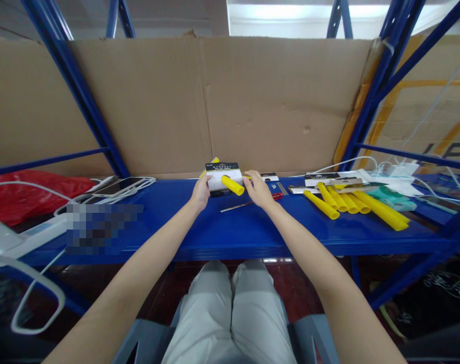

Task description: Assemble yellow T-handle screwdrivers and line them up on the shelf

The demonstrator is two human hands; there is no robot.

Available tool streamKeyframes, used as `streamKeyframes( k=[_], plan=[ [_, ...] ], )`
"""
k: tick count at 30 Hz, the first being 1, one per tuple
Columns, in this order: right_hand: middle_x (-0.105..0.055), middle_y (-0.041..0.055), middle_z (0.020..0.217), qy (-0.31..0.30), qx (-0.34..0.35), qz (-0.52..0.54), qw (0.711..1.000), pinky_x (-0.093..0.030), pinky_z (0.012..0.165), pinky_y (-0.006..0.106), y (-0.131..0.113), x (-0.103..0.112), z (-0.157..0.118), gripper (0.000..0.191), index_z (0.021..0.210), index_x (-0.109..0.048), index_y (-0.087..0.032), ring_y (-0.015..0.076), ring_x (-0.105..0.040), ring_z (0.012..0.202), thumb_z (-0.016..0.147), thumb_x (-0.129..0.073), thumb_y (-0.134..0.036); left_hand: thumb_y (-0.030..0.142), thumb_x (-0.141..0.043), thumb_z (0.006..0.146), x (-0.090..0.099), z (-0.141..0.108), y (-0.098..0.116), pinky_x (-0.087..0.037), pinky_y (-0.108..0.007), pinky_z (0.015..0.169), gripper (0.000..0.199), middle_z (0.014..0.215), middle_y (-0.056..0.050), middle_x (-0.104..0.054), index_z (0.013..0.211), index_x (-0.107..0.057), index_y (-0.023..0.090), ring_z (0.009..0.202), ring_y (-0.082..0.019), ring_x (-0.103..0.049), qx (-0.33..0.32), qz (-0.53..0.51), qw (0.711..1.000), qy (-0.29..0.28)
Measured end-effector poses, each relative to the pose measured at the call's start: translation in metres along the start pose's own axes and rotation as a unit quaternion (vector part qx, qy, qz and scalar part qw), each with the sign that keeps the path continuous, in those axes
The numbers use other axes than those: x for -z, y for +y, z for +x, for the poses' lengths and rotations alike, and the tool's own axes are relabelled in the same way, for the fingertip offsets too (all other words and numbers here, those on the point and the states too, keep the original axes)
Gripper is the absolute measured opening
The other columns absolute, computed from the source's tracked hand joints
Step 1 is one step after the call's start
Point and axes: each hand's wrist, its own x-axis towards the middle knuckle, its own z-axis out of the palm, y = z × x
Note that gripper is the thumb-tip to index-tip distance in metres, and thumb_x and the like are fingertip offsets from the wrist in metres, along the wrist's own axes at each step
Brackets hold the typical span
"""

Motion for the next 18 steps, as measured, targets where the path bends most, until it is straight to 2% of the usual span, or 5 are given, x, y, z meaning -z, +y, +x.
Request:
streamKeyframes(
  k=[2, 4, 8, 13, 18],
  plan=[
    [-0.064, 0.0119, 0.105, -0.034, -0.022, 0.051, 0.998, -0.047, 0.090, 0.042, 0.004, -0.002, 0.002, 0.049, 0.101, -0.064, -0.018, 0.0231, -0.059, 0.100, 0.091, -0.035, -0.056, 0.028, -0.044, 0.083, 0.000, -0.001, 0.002, -0.050, -0.032, 0.089, 0.037, 0.106, -0.004, -0.071, 0.112, -0.064, 0.016, 0.100, -0.020, -0.066, 0.009, -0.024, 1.000, 0.000],
    [-0.066, 0.0076, 0.086, -0.064, -0.082, 0.119, 0.987, -0.051, 0.077, 0.038, 0.005, -0.003, 0.002, 0.047, 0.091, -0.066, -0.018, 0.0206, -0.062, 0.081, 0.086, -0.042, -0.059, 0.025, -0.044, 0.082, -0.002, -0.003, 0.005, -0.049, -0.032, 0.089, 0.036, 0.102, -0.004, -0.072, 0.110, -0.065, 0.015, 0.098, -0.020, -0.066, 0.026, -0.045, 0.999, 0.001],
    [-0.060, -0.0006, 0.060, -0.080, -0.223, 0.273, 0.932, -0.047, 0.055, 0.028, 0.003, -0.004, 0.001, 0.040, 0.078, -0.064, -0.019, 0.0138, -0.056, 0.053, 0.073, -0.061, -0.058, 0.028, -0.043, 0.085, -0.007, -0.011, 0.011, -0.049, -0.034, 0.090, 0.035, 0.096, -0.005, -0.074, 0.107, -0.066, 0.013, 0.097, -0.021, -0.067, 0.076, -0.072, 0.994, -0.027],
    [-0.062, -0.0029, 0.061, -0.068, -0.274, 0.409, 0.868, -0.044, 0.051, 0.023, 0.000, 0.000, 0.002, 0.037, 0.073, -0.059, -0.020, 0.0102, -0.057, 0.050, 0.061, -0.076, -0.050, 0.051, -0.038, 0.091, -0.009, -0.019, 0.020, -0.051, -0.035, 0.089, 0.050, 0.100, -0.009, -0.073, 0.111, -0.066, 0.014, 0.098, -0.024, -0.068, 0.131, -0.112, 0.981, -0.086],
    [-0.066, -0.0026, 0.066, -0.078, -0.263, 0.446, 0.852, -0.047, 0.058, 0.023, 0.002, 0.002, 0.001, 0.037, 0.071, -0.059, -0.020, 0.0111, -0.062, 0.061, 0.058, -0.079, -0.048, 0.059, -0.035, 0.090, -0.010, -0.024, 0.030, -0.051, -0.037, 0.088, 0.057, 0.106, -0.009, -0.072, 0.117, -0.062, 0.016, 0.098, -0.024, -0.068, 0.177, -0.189, 0.962, -0.087]
  ],
)
